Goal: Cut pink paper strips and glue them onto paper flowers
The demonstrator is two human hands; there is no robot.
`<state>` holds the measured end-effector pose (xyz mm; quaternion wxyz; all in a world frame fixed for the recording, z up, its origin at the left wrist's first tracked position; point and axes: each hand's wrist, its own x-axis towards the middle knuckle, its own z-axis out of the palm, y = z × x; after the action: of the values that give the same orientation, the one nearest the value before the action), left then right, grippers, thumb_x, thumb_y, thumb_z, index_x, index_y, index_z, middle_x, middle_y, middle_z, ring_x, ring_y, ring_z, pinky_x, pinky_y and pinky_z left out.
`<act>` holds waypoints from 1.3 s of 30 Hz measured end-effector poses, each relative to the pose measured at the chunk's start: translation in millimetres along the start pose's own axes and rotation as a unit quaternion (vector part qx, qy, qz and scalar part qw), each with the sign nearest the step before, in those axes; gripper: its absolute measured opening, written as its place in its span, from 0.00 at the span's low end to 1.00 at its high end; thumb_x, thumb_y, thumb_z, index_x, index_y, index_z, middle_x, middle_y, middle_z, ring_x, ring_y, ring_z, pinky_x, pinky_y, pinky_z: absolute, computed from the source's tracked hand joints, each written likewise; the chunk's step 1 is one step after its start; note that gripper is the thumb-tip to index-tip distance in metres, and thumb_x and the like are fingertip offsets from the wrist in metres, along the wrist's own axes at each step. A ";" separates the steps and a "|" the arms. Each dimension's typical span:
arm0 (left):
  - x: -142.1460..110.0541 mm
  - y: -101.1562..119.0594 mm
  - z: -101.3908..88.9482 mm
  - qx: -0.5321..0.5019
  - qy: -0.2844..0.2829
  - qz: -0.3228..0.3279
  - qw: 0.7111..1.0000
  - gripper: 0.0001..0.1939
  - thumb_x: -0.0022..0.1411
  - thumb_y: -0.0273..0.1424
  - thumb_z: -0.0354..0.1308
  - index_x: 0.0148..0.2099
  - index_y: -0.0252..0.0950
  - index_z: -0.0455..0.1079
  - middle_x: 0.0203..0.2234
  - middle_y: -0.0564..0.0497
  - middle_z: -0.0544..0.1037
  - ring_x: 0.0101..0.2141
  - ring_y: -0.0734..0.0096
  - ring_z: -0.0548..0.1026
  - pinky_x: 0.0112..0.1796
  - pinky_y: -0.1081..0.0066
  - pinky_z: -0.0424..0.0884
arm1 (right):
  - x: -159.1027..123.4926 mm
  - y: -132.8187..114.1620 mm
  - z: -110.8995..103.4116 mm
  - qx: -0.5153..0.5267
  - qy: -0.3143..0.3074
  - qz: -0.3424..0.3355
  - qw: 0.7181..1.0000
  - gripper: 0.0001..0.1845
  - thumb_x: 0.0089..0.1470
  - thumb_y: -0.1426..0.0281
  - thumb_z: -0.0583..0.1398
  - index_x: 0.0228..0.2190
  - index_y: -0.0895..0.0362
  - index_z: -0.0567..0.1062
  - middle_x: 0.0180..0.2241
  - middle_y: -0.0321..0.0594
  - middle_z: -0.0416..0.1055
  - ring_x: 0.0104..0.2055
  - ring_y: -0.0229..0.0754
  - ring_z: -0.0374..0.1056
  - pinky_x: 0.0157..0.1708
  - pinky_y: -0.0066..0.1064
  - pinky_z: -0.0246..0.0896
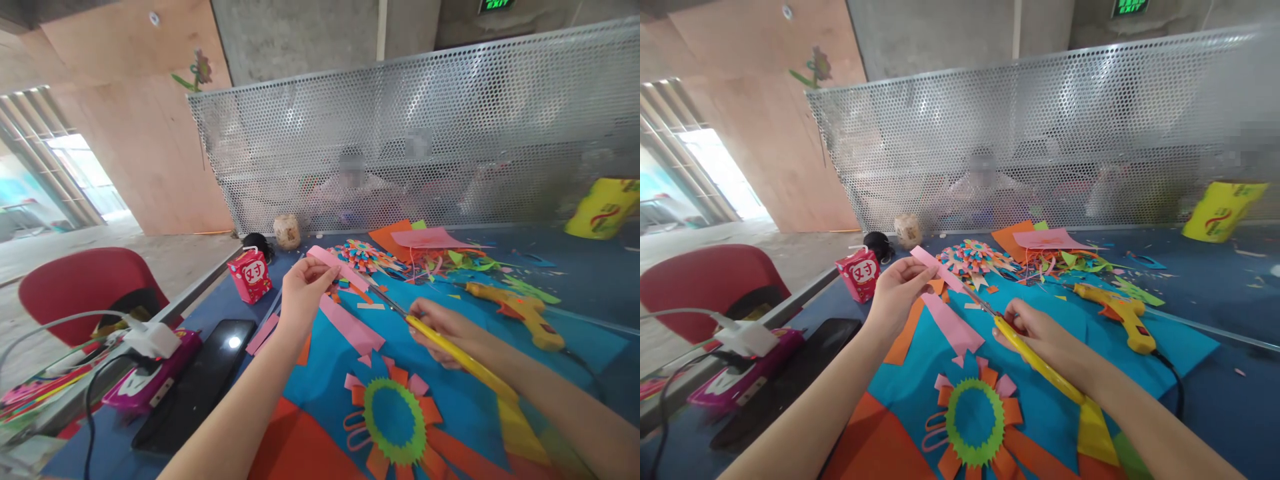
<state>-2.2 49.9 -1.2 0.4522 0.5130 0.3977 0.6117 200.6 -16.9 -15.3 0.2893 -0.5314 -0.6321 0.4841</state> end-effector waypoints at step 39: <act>-1.3 -2.7 0.6 0.018 -0.030 0.005 0.999 0.11 0.42 0.31 0.64 0.28 0.32 0.67 0.21 0.51 0.75 0.19 0.78 0.70 0.22 0.77 0.66 | 4.7 6.1 -1.4 -0.064 -0.007 -0.037 0.997 0.14 0.50 0.58 0.54 0.27 0.54 0.56 0.18 0.26 0.53 0.14 0.27 0.47 0.13 0.23 0.41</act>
<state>-1.2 49.4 -4.0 0.4516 0.5416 0.3925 0.5905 203.0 -12.3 -21.1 0.2679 -0.5219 -0.6831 0.4350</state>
